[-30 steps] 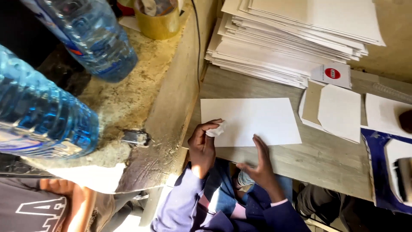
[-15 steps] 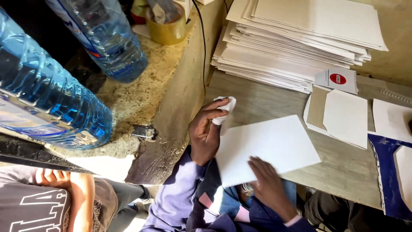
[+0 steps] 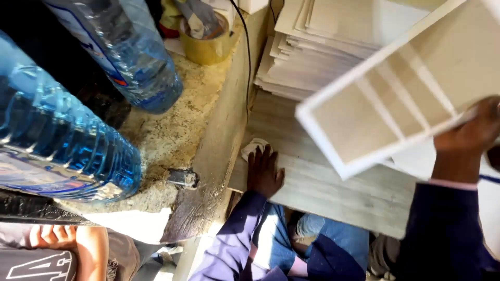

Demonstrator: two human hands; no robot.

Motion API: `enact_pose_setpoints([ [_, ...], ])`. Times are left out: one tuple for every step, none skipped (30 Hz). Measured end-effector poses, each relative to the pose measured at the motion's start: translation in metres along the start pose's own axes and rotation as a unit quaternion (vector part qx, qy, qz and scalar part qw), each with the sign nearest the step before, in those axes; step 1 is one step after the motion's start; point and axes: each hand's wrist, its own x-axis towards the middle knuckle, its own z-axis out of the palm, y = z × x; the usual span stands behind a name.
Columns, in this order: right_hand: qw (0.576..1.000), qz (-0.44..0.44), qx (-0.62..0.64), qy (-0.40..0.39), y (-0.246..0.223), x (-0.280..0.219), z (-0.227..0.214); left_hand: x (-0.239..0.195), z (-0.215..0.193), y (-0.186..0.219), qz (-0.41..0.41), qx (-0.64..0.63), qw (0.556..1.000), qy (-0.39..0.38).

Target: Assembling paper folders by applying adhesive and folding along pre-scored lines on a work table.

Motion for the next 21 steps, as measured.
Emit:
enact_pose_setpoints([
  [0.987, 0.058, 0.144, 0.033, 0.010, 0.034, 0.010, 0.001, 0.001, 0.000, -0.013, -0.013, 1.000, -0.011],
  [0.948, 0.117, 0.286, 0.073, 0.022, 0.063, 0.018, -0.002, 0.000, -0.001, -0.026, -0.024, 0.999, -0.027],
  [0.948, 0.118, 0.288, 0.071, 0.020, 0.074, 0.043, 0.000, 0.004, -0.002, -0.028, -0.022, 0.999, -0.026],
  [0.956, 0.168, 0.199, 0.137, 0.019, 0.082, 0.066, -0.002, 0.007, -0.004, -0.030, -0.028, 0.999, -0.020],
  [0.950, 0.215, 0.107, 0.201, 0.019, 0.089, 0.088, -0.003, 0.011, -0.006, -0.033, -0.034, 0.999, -0.014],
  [0.949, 0.217, 0.105, 0.202, 0.031, 0.088, 0.086, -0.004, 0.011, -0.007, -0.035, -0.035, 0.999, -0.016],
  [0.958, 0.256, -0.025, 0.130, 0.042, 0.088, 0.084, -0.006, 0.011, -0.008, -0.033, -0.035, 0.999, -0.018],
  [0.944, 0.286, -0.154, 0.053, 0.054, 0.089, 0.083, -0.005, 0.013, -0.008, -0.032, -0.036, 0.999, -0.018],
  [0.944, 0.287, -0.156, 0.051, 0.060, 0.091, 0.071, -0.002, 0.014, -0.008, -0.035, -0.037, 0.999, -0.017],
  [0.931, 0.269, -0.242, 0.042, 0.070, 0.090, 0.057, -0.002, 0.013, -0.008, -0.038, -0.033, 0.998, -0.026],
  [0.912, 0.248, -0.325, 0.034, 0.080, 0.089, 0.042, -0.002, 0.013, -0.008, -0.041, -0.030, 0.998, -0.036],
  [0.910, 0.252, -0.326, 0.039, 0.082, 0.083, 0.028, -0.001, 0.009, -0.008, -0.039, -0.032, 0.998, -0.042],
  [0.901, 0.252, -0.352, 0.008, 0.084, 0.077, 0.013, 0.000, 0.006, -0.007, -0.028, -0.028, 0.999, -0.029],
  [0.890, 0.251, -0.379, -0.019, 0.082, 0.071, -0.006, 0.003, 0.005, -0.005, -0.013, -0.028, 0.999, -0.018],
  [0.888, 0.254, -0.382, -0.008, 0.080, 0.059, -0.031, 0.006, 0.006, -0.006, -0.007, -0.033, 0.999, -0.026],
  [0.876, 0.241, -0.412, -0.077, 0.079, 0.046, -0.054, 0.008, 0.007, -0.007, 0.014, -0.016, 0.999, -0.036],
  [0.857, 0.226, -0.438, -0.146, 0.077, 0.033, -0.076, 0.009, 0.008, -0.008, 0.035, 0.000, 0.998, -0.047],
  [0.855, 0.234, -0.441, -0.142, 0.092, 0.031, -0.112, 0.014, 0.015, -0.010, 0.036, -0.004, 0.998, -0.055],
  [0.838, 0.242, -0.472, -0.125, 0.106, 0.028, -0.148, 0.019, 0.021, -0.012, 0.049, -0.013, 0.997, -0.066],
  [0.823, 0.246, -0.500, -0.111, 0.122, 0.029, -0.180, 0.029, 0.026, -0.016, 0.063, -0.018, 0.995, -0.072],
  [0.822, 0.249, -0.500, -0.110, 0.133, 0.028, -0.207, 0.038, 0.035, -0.015, 0.064, -0.019, 0.995, -0.076],
])
